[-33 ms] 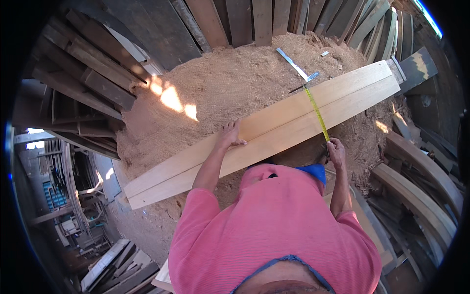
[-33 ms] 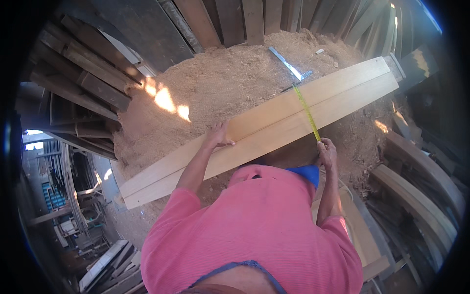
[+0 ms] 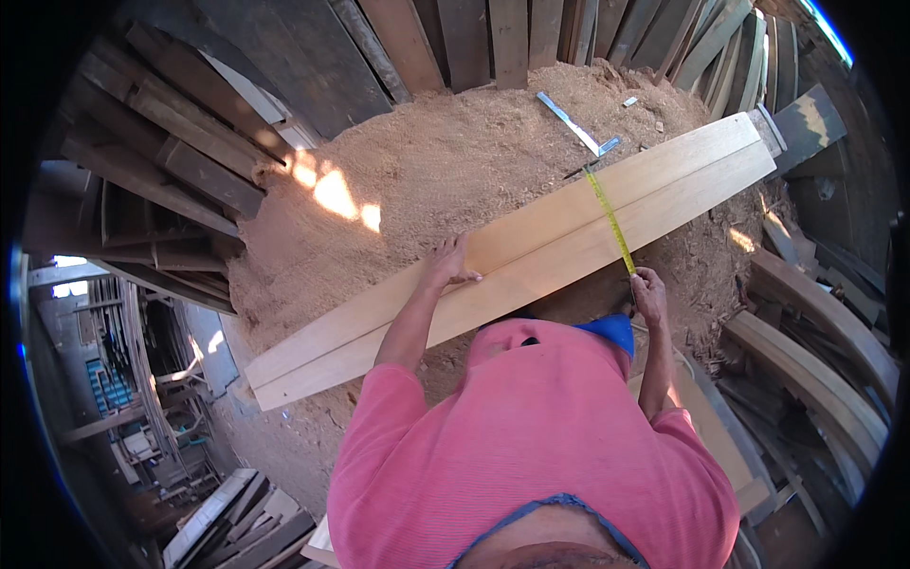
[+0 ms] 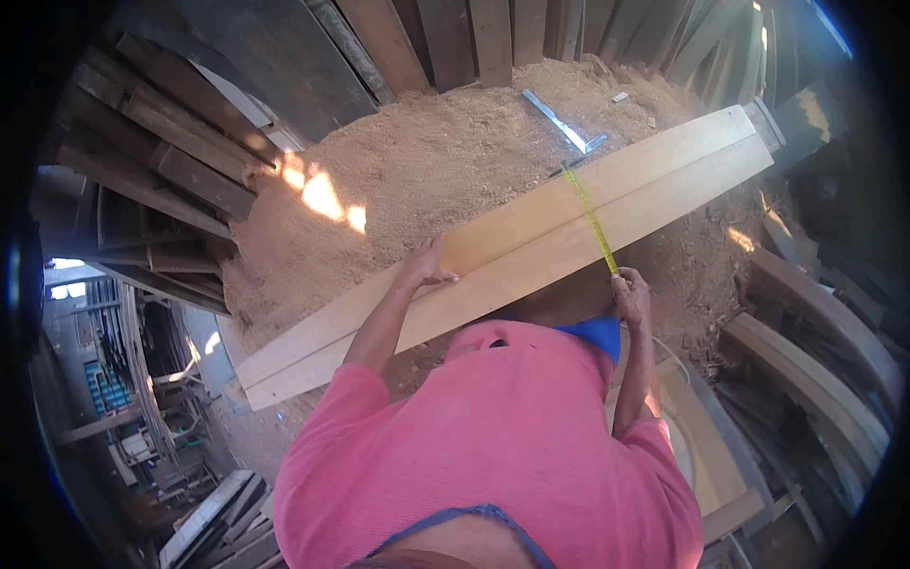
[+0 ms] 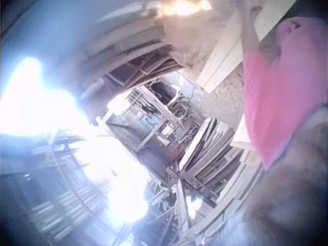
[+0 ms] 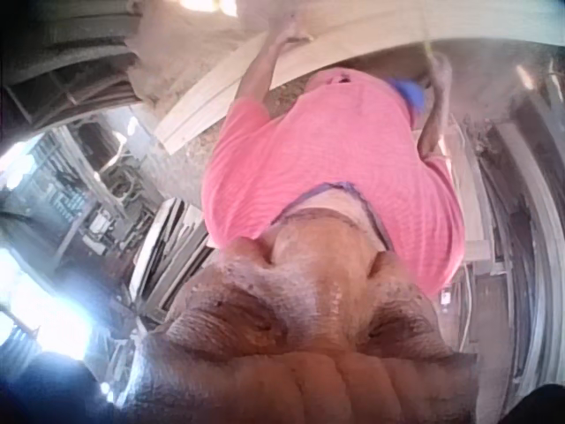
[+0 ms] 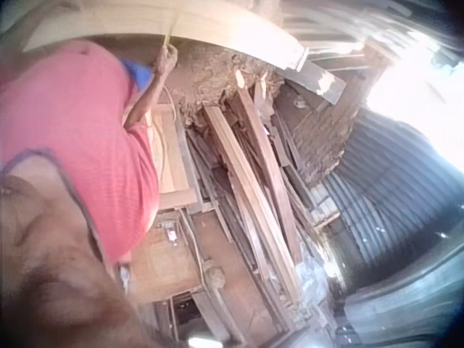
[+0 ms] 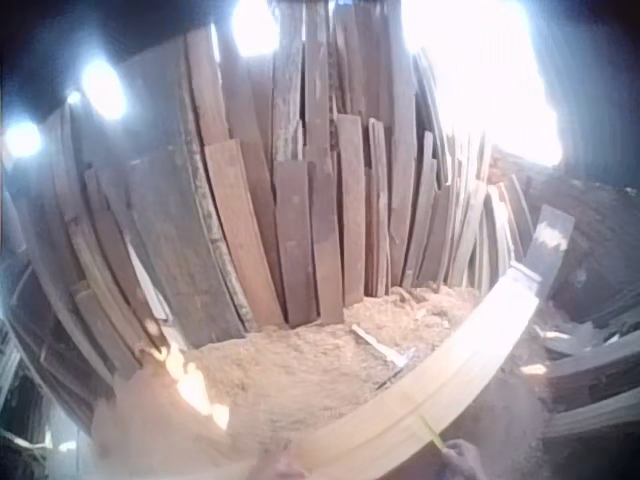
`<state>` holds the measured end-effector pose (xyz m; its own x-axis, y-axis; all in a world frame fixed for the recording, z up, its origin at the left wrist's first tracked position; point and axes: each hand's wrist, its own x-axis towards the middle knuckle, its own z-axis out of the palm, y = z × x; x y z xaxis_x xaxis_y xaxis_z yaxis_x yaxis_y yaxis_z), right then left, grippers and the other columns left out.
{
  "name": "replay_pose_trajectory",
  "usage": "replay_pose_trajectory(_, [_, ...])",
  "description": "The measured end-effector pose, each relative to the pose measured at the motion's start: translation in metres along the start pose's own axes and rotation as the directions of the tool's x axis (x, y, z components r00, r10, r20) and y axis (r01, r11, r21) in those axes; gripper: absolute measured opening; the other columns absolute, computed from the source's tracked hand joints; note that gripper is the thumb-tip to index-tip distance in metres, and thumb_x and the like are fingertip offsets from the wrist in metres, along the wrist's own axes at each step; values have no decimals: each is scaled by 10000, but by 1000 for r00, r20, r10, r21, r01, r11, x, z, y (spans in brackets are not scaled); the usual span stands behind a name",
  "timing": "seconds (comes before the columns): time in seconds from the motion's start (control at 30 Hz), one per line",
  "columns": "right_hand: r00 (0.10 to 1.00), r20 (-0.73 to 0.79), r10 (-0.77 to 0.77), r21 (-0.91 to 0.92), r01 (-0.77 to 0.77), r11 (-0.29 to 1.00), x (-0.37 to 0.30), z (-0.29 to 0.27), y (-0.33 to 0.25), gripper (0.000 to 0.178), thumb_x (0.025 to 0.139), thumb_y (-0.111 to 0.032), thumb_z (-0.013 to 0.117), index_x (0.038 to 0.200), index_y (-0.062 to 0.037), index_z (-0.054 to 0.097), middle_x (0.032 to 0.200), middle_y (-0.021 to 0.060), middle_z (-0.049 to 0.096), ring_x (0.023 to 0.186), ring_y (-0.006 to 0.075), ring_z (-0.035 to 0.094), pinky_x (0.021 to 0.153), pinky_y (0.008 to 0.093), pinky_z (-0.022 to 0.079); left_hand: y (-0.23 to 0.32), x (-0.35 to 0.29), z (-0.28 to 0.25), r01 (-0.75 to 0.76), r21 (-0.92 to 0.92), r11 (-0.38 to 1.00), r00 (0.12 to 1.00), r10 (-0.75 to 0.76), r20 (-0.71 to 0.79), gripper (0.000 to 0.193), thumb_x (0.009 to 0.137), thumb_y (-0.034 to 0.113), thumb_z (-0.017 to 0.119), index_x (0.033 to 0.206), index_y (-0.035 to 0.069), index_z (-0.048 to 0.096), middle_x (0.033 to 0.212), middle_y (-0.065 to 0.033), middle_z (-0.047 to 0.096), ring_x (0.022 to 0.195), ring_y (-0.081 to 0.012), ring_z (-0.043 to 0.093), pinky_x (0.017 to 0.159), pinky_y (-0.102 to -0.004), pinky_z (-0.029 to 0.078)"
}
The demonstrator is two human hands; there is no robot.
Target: The person measures wooden planks with a tape measure in a workshop, then lifts and stacks them against a wall. The person repeats this process for several planks, measuring each one before stacking.
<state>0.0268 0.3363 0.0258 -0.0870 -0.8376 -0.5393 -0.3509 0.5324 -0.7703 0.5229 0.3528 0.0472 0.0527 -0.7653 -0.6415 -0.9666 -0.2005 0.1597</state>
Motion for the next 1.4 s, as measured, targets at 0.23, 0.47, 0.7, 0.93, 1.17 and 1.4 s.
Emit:
replay_pose_trajectory(0.23, [995, 38, 87, 100, -91, 991, -67, 69, 1, 281, 994, -224, 662, 1197, -29, 679, 733, -47, 588, 622, 51, 501, 540, 266, 393, -32, -1, 13, -15, -69, 997, 992, 6, -124, 1170, 601, 614, 947, 1475, 33, 429, 1465, -275, 512, 1388, -430, 471, 1174, -505, 414])
replay_pose_trajectory(0.47, [972, -201, -125, -221, 79, 972, -65, 78, 15, 436, 935, -355, 696, 1246, -49, 687, 954, 164, 753, 952, 264, 718, 864, 388, 551, -36, 9, 0, -109, 18, 994, 986, 111, -123, 1127, 677, 591, 914, 1464, -55, 429, 1466, -283, 514, 1410, -435, 437, 1212, -483, 361])
replay_pose_trajectory(0.7, [977, -212, -20, -241, -32, 970, -96, 94, -33, 375, 932, -327, 685, 1218, -84, 698, 904, 104, 744, 828, 210, 706, 772, 380, 554, -38, 1, -9, -102, -12, 995, 988, 99, -115, 1111, 696, 539, 915, 1483, -59, 407, 1494, -297, 481, 1435, -447, 406, 1210, -508, 375])
replay_pose_trajectory(0.93, [981, -191, -19, -401, -60, 914, -85, 114, -58, 417, 923, -381, 651, 1232, -107, 704, 1122, 206, 746, 1102, 378, 701, 936, 469, 542, -39, 4, -2, -82, -71, 994, 989, 72, -131, 1101, 647, 535, 928, 1457, -10, 420, 1488, -273, 475, 1445, -446, 401, 1196, -590, 345])
replay_pose_trajectory(1.17, [975, -222, 25, -439, -123, 890, -94, 126, -60, 426, 927, -397, 654, 1241, -114, 703, 1095, 197, 757, 1075, 369, 717, 916, 477, 550, -35, 4, -4, -54, -32, 998, 990, 49, -129, 1108, 662, 512, 925, 1476, -2, 376, 1506, -283, 455, 1447, -454, 392, 1217, -573, 324])
replay_pose_trajectory(1.4, [979, -190, 75, -350, -139, 926, -109, 126, -48, 425, 947, -370, 664, 1279, -104, 685, 951, 168, 765, 945, 354, 743, 832, 471, 566, -26, 11, -16, -34, 13, 999, 999, 34, 17, 1108, 709, 536, 889, 1488, -63, 375, 1527, -282, 467, 1461, -436, 402, 1201, -488, 392])
